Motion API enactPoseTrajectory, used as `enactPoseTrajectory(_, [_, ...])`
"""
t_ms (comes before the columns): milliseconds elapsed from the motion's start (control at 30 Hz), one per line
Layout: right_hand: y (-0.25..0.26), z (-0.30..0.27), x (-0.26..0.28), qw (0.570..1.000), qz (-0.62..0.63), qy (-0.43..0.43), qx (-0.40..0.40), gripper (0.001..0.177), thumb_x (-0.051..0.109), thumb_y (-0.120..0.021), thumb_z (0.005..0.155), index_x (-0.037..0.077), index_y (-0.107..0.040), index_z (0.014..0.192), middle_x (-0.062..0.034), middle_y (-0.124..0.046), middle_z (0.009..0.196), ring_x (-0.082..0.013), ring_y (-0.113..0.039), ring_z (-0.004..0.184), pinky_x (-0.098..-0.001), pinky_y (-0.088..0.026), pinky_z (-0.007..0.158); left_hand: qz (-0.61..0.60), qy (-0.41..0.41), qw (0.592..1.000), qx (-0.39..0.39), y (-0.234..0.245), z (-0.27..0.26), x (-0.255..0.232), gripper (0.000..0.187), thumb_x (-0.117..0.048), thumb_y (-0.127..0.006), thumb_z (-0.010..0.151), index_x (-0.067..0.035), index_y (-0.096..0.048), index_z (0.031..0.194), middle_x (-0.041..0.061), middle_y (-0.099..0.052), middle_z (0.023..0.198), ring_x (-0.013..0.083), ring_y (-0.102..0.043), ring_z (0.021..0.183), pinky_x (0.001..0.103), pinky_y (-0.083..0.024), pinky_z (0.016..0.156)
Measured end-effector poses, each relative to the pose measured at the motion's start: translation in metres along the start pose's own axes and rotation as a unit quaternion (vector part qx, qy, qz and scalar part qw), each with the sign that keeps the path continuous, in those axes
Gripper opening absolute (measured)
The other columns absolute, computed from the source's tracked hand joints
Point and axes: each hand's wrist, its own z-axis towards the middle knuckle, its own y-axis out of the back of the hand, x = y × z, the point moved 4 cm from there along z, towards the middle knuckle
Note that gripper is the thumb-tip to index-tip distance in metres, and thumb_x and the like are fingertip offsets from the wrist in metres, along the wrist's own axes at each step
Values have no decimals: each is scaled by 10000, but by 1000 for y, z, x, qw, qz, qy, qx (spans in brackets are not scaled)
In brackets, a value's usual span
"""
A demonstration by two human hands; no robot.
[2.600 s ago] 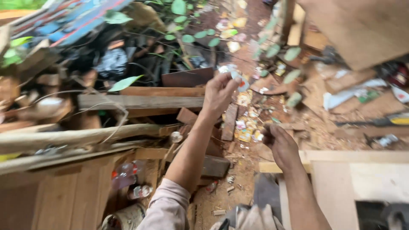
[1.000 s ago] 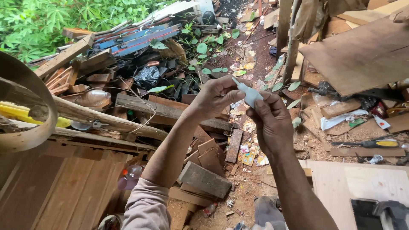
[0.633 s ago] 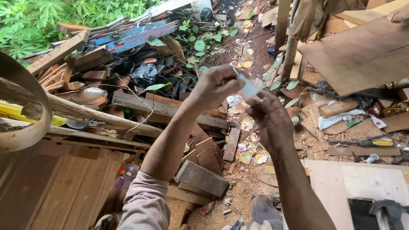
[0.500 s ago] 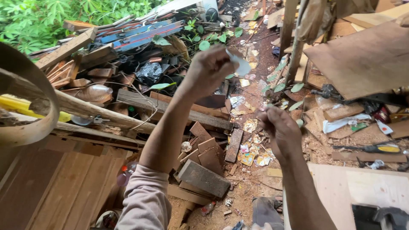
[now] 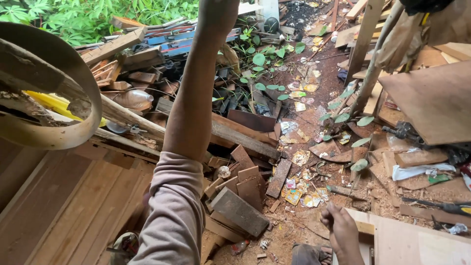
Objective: Applying glue to wooden joints and assembling a frame in a workshop.
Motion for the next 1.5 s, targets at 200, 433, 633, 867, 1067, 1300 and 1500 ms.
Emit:
enactPoseTrajectory(200, [9, 8, -18, 1000, -19, 7, -19, 225, 250, -626, 1092, 37, -605, 1023, -140, -616, 805, -222, -551, 715, -336, -471, 657, -20, -1, 1000, -18, -11, 16, 2, 222, -335, -572, 902, -142, -662, 839, -7, -703, 721, 113, -562, 579, 353, -452, 593])
enactPoseTrajectory(433, [10, 41, -18, 980, 26, 196, 35, 149, 91, -614, 1016, 51, -563, 882, -82, -523, 759, -160, -480, 722, -300, -425, 693, -150, 27, 987, 49, -89, -32, -29, 220, -236, -629, 977, -100, -625, 804, -13, -574, 752, 98, -508, 731, 277, -400, 672])
enactPoseTrajectory(633, [12, 24, 4, 962, 219, 157, 52, 474, 332, -641, 986, 73, -541, 1370, -80, -681, 964, -184, -650, 875, -390, -546, 872, -221, 133, 961, 102, -263, -245, -28, 65, -76, -782, 908, -75, -721, 932, 73, -682, 778, 165, -649, 771, 337, -496, 752])
enactPoseTrajectory(867, [93, -12, -9, 915, 380, 131, -46, 478, 462, -721, 933, 155, -638, 1290, 27, -652, 967, -154, -621, 938, -419, -493, 1010, -298, 328, 877, 185, -386, -415, -109, 127, -74, -720, 955, -52, -743, 1078, 138, -707, 1034, 279, -676, 1040, 440, -513, 959])
enactPoseTrajectory(1067, [164, -12, -21, 898, 375, 184, -135, 155, 369, -689, 983, 238, -704, 1063, 28, -676, 956, -214, -681, 963, -411, -506, 963, -353, 345, 843, 214, -447, -469, -157, 94, -86, -721, 954, -81, -751, 1043, 66, -667, 1067, 220, -662, 1059, 357, -524, 951])
enactPoseTrajectory(1300, [239, 9, -15, 865, 411, 197, -210, 200, 377, -683, 994, 181, -674, 1039, -19, -692, 934, -193, -661, 844, -356, -557, 845, -274, 252, 884, 281, -499, -484, -159, 334, -343, -755, 929, -172, -729, 1214, 53, -597, 995, 261, -622, 978, 390, -518, 932])
enactPoseTrajectory(1500, [283, 15, 31, 827, 371, 252, -339, 212, 362, -673, 993, 180, -615, 1086, -44, -700, 1025, -200, -659, 856, -371, -578, 921, -183, 227, 912, 287, -524, -494, -101, 355, -336, -669, 982, -117, -690, 1262, 115, -598, 1053, 323, -612, 1038, 435, -507, 933])
